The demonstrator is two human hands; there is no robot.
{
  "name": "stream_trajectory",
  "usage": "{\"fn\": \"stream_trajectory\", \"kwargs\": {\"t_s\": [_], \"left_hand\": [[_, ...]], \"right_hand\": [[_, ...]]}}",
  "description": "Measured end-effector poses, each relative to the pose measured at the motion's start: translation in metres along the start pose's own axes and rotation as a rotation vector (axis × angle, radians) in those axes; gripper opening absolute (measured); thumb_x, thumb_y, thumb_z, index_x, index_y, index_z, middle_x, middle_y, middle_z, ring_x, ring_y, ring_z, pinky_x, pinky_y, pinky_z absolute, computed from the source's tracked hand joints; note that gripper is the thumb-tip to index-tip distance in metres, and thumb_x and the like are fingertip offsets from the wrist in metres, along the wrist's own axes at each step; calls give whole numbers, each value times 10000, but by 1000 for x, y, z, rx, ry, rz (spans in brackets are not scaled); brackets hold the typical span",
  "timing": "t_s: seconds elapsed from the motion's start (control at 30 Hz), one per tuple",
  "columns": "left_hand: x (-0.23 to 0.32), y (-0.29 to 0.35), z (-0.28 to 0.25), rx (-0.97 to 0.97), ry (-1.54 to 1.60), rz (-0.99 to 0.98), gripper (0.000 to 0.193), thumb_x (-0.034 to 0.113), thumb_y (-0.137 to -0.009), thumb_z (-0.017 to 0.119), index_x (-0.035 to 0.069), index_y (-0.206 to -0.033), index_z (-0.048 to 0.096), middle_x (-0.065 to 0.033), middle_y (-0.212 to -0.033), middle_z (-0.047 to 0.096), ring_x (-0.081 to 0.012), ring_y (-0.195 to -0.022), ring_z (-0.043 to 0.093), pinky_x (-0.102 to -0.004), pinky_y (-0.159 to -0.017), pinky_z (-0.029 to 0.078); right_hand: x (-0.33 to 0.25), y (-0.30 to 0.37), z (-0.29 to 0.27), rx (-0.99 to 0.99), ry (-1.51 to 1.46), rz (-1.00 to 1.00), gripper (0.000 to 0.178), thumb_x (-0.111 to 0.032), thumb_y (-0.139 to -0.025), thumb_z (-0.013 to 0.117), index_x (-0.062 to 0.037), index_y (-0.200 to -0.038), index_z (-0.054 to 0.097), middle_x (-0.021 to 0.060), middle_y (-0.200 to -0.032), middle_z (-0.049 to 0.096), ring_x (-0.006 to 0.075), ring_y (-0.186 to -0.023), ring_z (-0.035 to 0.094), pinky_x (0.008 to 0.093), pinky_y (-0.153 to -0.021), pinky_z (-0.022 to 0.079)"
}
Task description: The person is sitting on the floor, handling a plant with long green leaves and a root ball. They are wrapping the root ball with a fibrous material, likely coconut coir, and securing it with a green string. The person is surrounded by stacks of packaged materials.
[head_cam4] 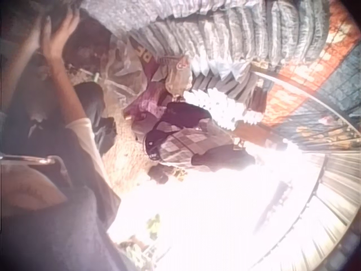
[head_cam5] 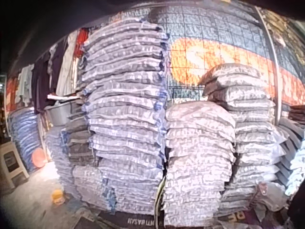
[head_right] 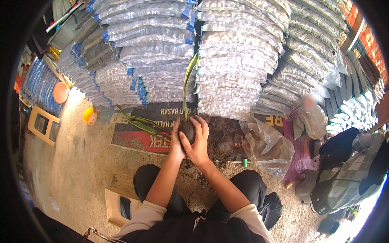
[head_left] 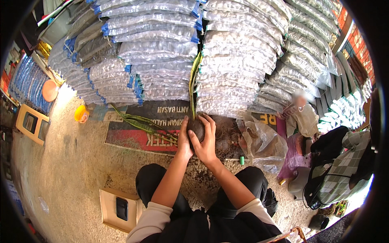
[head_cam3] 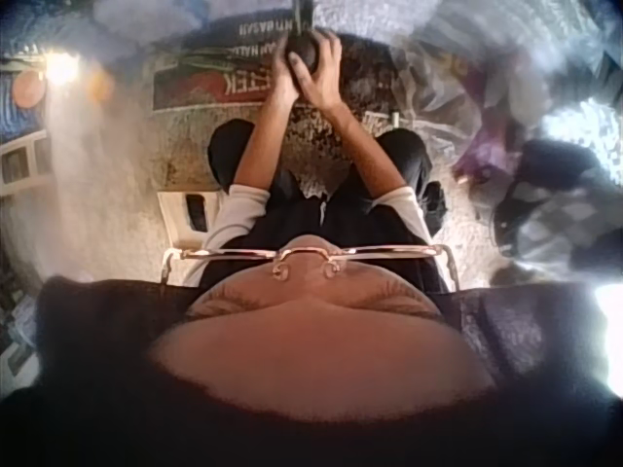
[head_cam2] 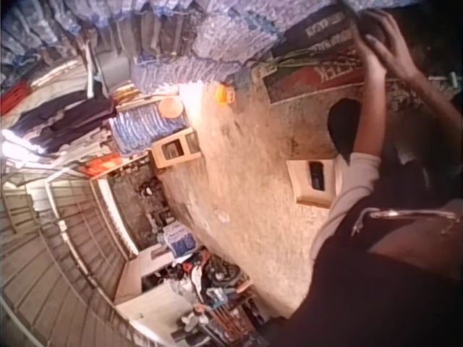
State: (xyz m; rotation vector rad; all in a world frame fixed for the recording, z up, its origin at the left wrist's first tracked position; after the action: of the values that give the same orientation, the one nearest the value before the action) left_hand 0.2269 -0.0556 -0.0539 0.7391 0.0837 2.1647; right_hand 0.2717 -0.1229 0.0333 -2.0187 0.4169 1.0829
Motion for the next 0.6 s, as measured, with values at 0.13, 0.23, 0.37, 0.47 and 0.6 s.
{"fn": "stream_trajectory", "kwargs": {"t_s": [0.13, 0.23, 0.37, 0.47, 0.6], "left_hand": [[-3, -4, -7, -30, -54, 26, 407, 423, -886, 467, 63, -1074, 504, -70, -991, 531, -174, -925, 547, -331, -766, 492], [-3, -5, -10, -32, -86, 38, 406, 415, -891, 464, 62, -1089, 493, -76, -1000, 524, -178, -919, 545, -328, -753, 490], [1, -7, -14, 128, -103, 36, 417, 446, -884, 439, 66, -1022, 538, -69, -941, 588, -194, -817, 597, -337, -719, 520], [7, -7, -16, 187, -126, 58, 510, 526, -860, 412, 64, -1041, 532, -74, -951, 589, -208, -830, 596, -363, -723, 511], [13, -1, -4, 122, -152, 100, 680, 619, -811, 390, 17, -1102, 516, -124, -1046, 561, -254, -968, 553, -403, -854, 449]], "right_hand": [[5, 5, 4, -27, -23, -15, 446, -193, -785, 625, -8, -1154, 456, 206, -1216, 383, 379, -1141, 364, 465, -945, 311], [7, 6, 6, -39, -31, -10, 450, -195, -786, 623, -5, -1155, 451, 198, -1212, 395, 378, -1133, 372, 463, -945, 309], [9, 0, 6, -61, 55, 8, 492, -215, -781, 634, -4, -1177, 432, 187, -1204, 410, 370, -1129, 380, 451, -946, 311], [10, -4, 4, -81, 26, 46, 549, -210, -765, 661, -4, -1206, 407, 196, -1192, 419, 355, -1097, 417, 417, -931, 343], [24, -8, -1, -13, -157, 139, 548, -179, -730, 704, 10, -1175, 446, 199, -1115, 484, 303, -988, 529, 378, -834, 438]]}}
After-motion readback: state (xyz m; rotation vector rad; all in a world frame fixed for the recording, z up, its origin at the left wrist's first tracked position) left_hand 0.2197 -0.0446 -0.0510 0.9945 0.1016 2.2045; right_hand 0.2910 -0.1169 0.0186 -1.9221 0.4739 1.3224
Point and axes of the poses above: each hand's wrist, its own y-axis away from the middle knuckle, its own z-axis out of the palm, x = y × z, the point moved 8 cm from there along -y, towards the middle knuckle
